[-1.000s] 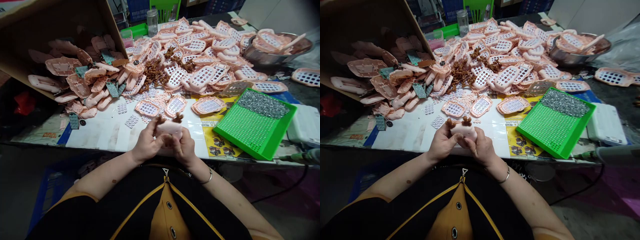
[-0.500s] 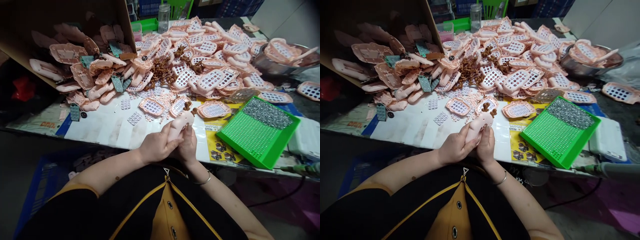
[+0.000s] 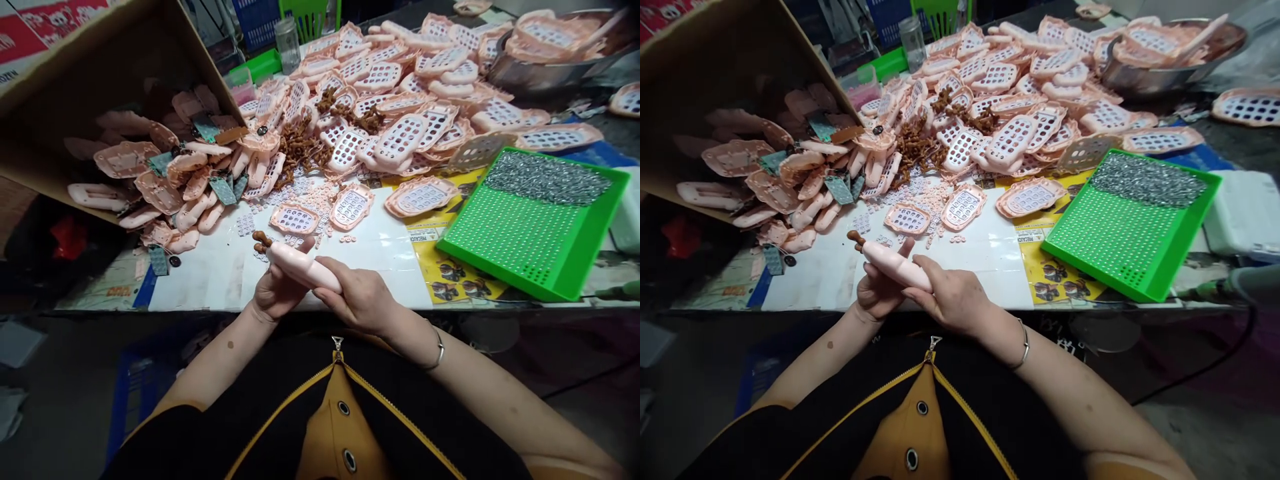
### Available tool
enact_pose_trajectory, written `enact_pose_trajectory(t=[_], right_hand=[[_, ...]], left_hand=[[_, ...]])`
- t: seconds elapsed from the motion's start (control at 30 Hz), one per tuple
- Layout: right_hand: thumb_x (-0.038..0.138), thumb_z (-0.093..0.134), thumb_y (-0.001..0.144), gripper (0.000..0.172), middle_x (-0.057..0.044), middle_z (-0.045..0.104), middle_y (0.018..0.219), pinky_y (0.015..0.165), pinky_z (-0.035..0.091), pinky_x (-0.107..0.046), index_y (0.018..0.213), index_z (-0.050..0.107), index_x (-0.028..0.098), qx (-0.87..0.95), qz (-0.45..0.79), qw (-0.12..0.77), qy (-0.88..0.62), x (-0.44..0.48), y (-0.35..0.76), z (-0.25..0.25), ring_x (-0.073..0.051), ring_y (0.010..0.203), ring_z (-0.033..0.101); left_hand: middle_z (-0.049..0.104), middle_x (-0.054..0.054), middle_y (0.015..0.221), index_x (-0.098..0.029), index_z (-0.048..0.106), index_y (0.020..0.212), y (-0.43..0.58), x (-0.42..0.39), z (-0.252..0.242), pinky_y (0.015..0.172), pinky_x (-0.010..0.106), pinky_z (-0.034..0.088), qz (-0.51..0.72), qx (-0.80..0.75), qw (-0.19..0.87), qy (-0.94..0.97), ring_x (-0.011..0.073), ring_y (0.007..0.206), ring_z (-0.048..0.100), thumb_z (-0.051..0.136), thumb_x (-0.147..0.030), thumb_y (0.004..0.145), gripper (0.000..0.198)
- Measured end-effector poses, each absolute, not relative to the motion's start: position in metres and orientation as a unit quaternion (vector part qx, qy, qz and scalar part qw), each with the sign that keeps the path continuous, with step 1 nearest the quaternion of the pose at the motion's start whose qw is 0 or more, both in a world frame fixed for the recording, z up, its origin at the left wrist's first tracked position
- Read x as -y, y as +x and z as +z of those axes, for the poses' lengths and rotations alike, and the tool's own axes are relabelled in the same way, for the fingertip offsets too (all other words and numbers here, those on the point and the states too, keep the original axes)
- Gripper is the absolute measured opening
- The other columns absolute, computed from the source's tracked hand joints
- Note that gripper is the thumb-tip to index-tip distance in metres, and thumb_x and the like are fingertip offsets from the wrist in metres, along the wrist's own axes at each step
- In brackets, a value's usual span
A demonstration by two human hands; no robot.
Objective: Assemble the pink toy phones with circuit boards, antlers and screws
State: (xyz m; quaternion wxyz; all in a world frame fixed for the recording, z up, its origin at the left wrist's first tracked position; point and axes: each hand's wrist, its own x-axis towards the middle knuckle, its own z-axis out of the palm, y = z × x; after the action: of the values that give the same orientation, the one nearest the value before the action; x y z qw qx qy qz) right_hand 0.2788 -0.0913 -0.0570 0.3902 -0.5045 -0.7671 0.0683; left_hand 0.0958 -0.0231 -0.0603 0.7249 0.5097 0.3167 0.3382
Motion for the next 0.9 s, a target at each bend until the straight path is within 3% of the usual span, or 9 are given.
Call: enact_pose_trajectory(t=[0.07, 0.2, 0.33, 0.47, 0.6, 0.73, 0.9], right_hand=[[0.044, 0.042, 0.099, 0.048, -0.010, 0.076, 0.083, 0.052, 0.045, -0.030, 0.133, 0.053, 0.013, 0.783, 0.023, 0.401, -0.474, 0.093, 0.280, -0.056, -0.020, 0.058, 0.066], [0.040, 0.045, 0.098, 0.045, -0.009, 0.074, 0.075, 0.051, 0.042, -0.032, 0.127, 0.058, 0.009, 0.793, -0.082, 0.401, -0.451, 0.095, 0.287, -0.048, -0.019, 0.054, 0.060], [0.052, 0.053, 0.093, 0.051, -0.010, 0.070, 0.079, 0.058, 0.048, -0.033, 0.125, 0.062, 0.013, 0.780, -0.101, 0.397, -0.473, 0.096, 0.291, -0.040, -0.022, 0.067, 0.064], [0.043, 0.057, 0.093, 0.036, -0.010, 0.070, 0.093, 0.069, 0.055, -0.034, 0.121, 0.064, 0.021, 0.727, 0.000, 0.452, -0.516, 0.098, 0.291, -0.043, -0.022, 0.082, 0.067], [0.027, 0.053, 0.095, 0.023, -0.008, 0.070, 0.095, 0.073, 0.058, -0.035, 0.116, 0.061, 0.023, 0.711, 0.108, 0.476, -0.506, 0.100, 0.296, -0.058, -0.021, 0.086, 0.068], [0.021, 0.058, 0.092, 0.023, -0.006, 0.071, 0.100, 0.079, 0.059, -0.034, 0.114, 0.060, 0.025, 0.669, 0.145, 0.527, -0.504, 0.106, 0.303, -0.079, -0.020, 0.091, 0.069], [0.027, 0.061, 0.089, 0.022, -0.008, 0.072, 0.105, 0.085, 0.059, -0.040, 0.110, 0.062, 0.023, 0.604, 0.226, 0.548, -0.533, 0.105, 0.308, -0.095, -0.022, 0.096, 0.070]], left_hand=[[0.056, 0.003, 0.142, -0.039, 0.061, 0.124, 0.096, 0.024, -0.060, 0.091, 0.051, 0.053, 0.337, -0.319, 0.706, 0.535, 0.0316, 0.121, 0.059, 0.055, -0.087, 0.066, 0.075], [0.049, 0.004, 0.150, -0.037, 0.063, 0.116, 0.100, 0.027, -0.062, 0.091, 0.048, 0.054, 0.356, -0.313, 0.724, 0.501, 0.0297, 0.119, 0.061, 0.068, -0.082, 0.057, 0.075], [0.058, 0.002, 0.140, -0.030, 0.069, 0.096, 0.106, 0.032, -0.062, 0.104, 0.048, 0.048, 0.334, -0.267, 0.752, 0.502, 0.0280, 0.126, 0.058, 0.081, -0.063, 0.060, 0.050], [0.063, 0.006, 0.136, -0.026, 0.073, 0.102, 0.112, 0.035, -0.053, 0.109, 0.046, 0.044, 0.339, -0.286, 0.736, 0.511, 0.0281, 0.128, 0.057, 0.085, -0.045, 0.065, 0.042], [0.069, 0.012, 0.126, -0.021, 0.074, 0.107, 0.116, 0.038, -0.041, 0.108, 0.043, 0.045, 0.348, -0.337, 0.602, 0.635, 0.0272, 0.121, 0.062, 0.082, -0.039, 0.071, 0.042], [0.073, 0.010, 0.119, -0.021, 0.071, 0.117, 0.120, 0.043, -0.042, 0.100, 0.038, 0.051, 0.335, -0.340, 0.509, 0.716, 0.0227, 0.108, 0.069, 0.075, -0.033, 0.078, 0.041], [0.074, 0.010, 0.118, -0.020, 0.069, 0.121, 0.128, 0.045, -0.047, 0.100, 0.038, 0.052, 0.355, -0.336, 0.448, 0.749, 0.0231, 0.107, 0.070, 0.067, -0.031, 0.084, 0.039]])
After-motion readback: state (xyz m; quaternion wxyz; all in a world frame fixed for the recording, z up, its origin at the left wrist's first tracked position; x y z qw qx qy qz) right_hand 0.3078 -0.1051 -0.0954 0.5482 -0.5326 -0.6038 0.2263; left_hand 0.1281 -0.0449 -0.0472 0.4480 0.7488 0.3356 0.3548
